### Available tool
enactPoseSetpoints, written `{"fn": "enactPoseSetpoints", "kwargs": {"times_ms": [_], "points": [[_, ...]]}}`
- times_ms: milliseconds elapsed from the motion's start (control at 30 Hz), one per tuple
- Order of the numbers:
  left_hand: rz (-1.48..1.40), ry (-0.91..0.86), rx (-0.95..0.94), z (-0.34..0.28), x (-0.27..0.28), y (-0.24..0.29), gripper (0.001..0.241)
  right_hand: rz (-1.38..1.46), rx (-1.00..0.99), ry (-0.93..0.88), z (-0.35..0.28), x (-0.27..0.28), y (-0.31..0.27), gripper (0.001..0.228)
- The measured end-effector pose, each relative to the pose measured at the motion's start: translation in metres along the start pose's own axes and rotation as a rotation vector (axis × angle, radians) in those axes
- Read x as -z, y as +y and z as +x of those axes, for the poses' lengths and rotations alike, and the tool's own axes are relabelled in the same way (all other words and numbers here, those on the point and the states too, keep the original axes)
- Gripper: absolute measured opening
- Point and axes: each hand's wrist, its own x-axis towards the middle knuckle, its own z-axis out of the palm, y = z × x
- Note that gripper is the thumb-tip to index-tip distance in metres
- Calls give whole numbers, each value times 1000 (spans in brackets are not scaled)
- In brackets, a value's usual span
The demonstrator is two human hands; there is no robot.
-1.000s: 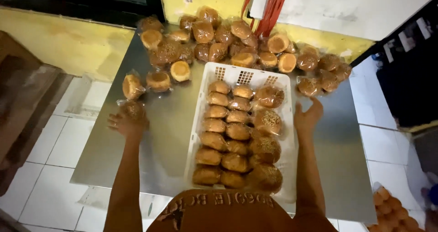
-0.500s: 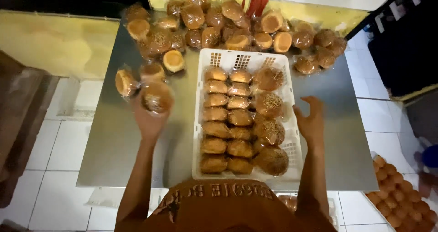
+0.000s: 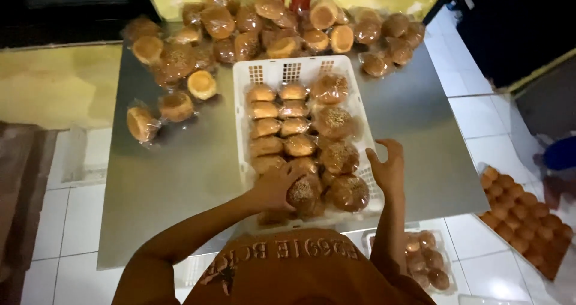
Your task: The person arranges individually wrapped buns into a plastic crate.
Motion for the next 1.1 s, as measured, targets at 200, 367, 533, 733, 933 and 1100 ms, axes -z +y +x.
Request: {"fn": "enactPoseSetpoints", "kwargs": {"times_ms": [200,367,533,733,933,1100], "points": [[-79,-51,-163,17,-30,4,107,-6,9,26,-16,0,17,38],[-231,-25,-60,8,-29,28,86,-24,15,-27,-30,-8,24,38],[-129,-80,18,14,-26,48,91,-34,-64,-91,-32,-18,1,39],[-235,-26,66,6,-5,44,102,-96,-17,-116,-25,-29,12,43],[-288,645,436,-1,-25,-67,66,-97,-30,-174,-16,-41,16,43],[-2,1230,735,-35,-11,-244,107,-129,-55,-175,-12,-37,2,45]]}}
